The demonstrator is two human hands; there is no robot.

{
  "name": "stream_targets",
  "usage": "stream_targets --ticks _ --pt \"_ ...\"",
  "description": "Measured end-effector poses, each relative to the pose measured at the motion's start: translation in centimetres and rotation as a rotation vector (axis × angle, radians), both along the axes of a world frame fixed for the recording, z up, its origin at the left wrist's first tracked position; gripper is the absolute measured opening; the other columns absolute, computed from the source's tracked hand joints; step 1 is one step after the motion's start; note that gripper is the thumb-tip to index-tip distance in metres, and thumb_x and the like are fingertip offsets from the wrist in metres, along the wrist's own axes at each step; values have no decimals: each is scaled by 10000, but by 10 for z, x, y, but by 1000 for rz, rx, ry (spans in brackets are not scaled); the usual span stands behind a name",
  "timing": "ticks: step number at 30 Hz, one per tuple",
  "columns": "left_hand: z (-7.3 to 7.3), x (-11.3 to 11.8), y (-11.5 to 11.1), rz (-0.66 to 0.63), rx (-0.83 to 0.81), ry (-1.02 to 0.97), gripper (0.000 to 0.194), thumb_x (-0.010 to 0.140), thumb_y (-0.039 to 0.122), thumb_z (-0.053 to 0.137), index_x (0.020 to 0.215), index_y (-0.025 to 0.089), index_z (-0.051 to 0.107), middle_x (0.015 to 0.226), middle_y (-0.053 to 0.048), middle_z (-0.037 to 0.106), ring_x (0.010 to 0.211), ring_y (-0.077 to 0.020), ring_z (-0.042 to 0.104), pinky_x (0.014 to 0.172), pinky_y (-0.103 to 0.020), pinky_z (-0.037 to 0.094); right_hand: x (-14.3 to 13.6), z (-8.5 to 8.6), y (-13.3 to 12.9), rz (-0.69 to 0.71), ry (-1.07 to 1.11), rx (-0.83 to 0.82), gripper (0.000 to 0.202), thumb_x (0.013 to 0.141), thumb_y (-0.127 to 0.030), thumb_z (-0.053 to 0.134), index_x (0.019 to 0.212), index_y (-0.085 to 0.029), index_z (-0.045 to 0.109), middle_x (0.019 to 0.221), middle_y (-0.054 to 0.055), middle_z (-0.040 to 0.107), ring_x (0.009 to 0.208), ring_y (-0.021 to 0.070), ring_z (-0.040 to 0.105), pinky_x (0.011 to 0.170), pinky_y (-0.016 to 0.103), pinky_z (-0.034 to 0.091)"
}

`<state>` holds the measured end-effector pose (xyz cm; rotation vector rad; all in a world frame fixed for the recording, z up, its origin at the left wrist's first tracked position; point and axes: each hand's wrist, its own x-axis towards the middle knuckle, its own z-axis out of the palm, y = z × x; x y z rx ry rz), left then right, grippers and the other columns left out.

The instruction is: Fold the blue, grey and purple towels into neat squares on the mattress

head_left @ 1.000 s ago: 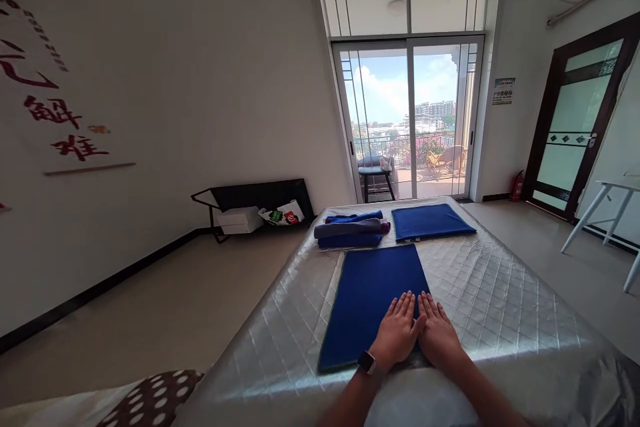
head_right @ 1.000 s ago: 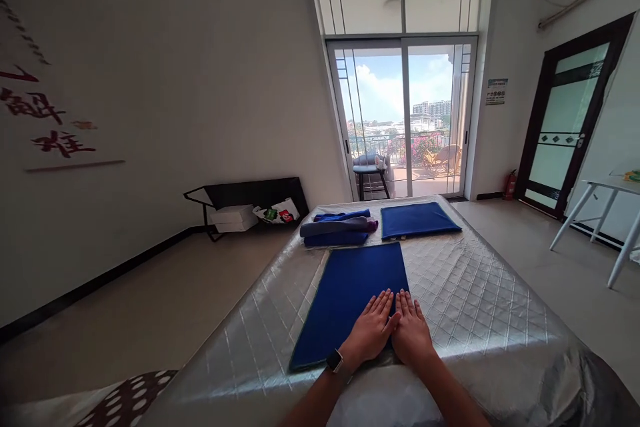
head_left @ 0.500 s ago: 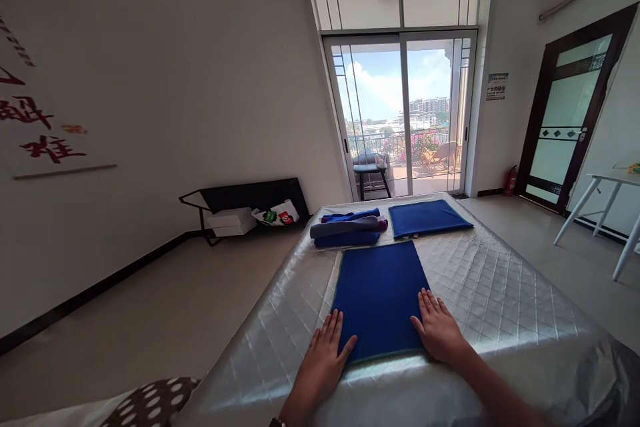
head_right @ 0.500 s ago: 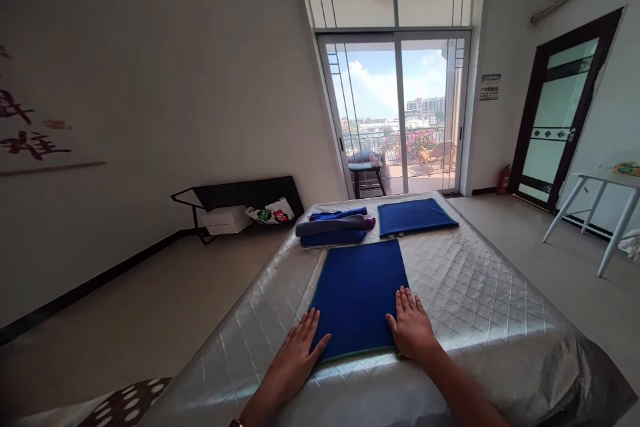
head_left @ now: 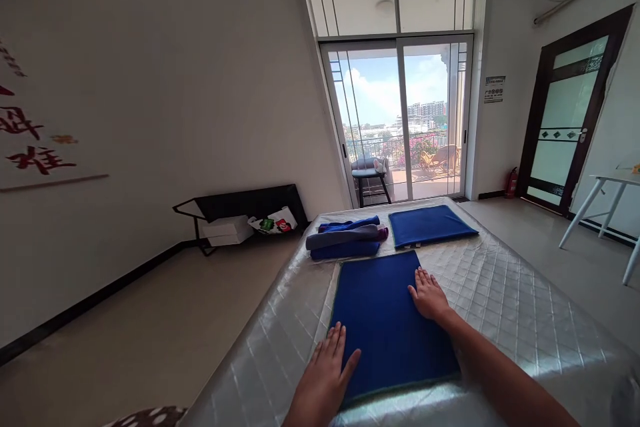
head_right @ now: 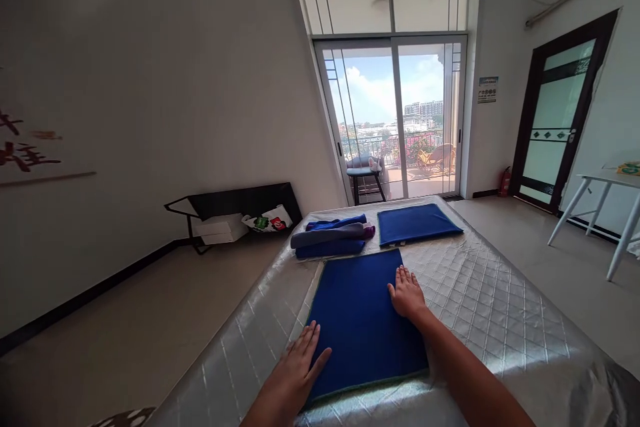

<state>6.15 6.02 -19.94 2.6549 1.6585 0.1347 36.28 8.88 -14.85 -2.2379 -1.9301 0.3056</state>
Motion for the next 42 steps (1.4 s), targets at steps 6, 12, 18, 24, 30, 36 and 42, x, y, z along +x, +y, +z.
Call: stream_targets --ticks 6,12,18,24,30,36,42 --pt "36 127 50 -245 60 -67 680 1029 539 148 1514 117 372 1576 -136 356 1480 -259 282 1204 -469 288 4 -19 4 2 -4 60 678 1009 -416 210 1558 -19 226 1637 138 170 1523 216 114 1225 381 107" --pt "21 167 85 -193 40 -54 634 1037 476 138 1515 134 378 1569 -123 380 1479 -244 290 1206 -443 279 4 -18 4 12 -24 58 665 1003 -382 220 1551 -6 246 1626 146 203 1518 225 145 1223 382 128" --pt "10 82 111 9 34 -29 705 1017 545 148 1517 96 359 1587 -166 325 1484 -283 273 1201 -487 251 2 -12 2 5 -15 36 681 1010 -419 204 1558 -17 227 1630 133 194 1520 218 134 1224 382 121" --pt "0 29 128 140 38 -54 782 995 601 128 1507 60 368 1567 -202 353 1471 -307 302 1183 -495 285 10 -7 16 23 -30 7 657 1009 -396 207 1551 -30 272 1620 138 231 1513 215 176 1221 385 123" --pt "-8 34 126 168 35 -92 807 988 606 165 1508 14 338 1587 -196 294 1489 -295 251 1209 -467 245 18 4 66 26 -39 24 648 1018 -389 192 1562 -40 237 1629 133 204 1515 201 162 1214 369 140" --pt "-8 30 124 173 50 -131 781 992 595 153 1517 47 341 1588 -176 300 1484 -287 266 1207 -478 260 26 -5 93 45 -34 13 651 1015 -402 208 1555 -44 264 1627 135 222 1513 196 171 1214 355 141" --pt "0 20 117 254 -17 -44 852 973 639 135 1511 9 330 1581 -190 299 1481 -300 270 1205 -470 262 27 -17 92 46 -32 56 682 1005 -408 191 1557 -8 223 1630 138 198 1517 194 151 1223 357 110"
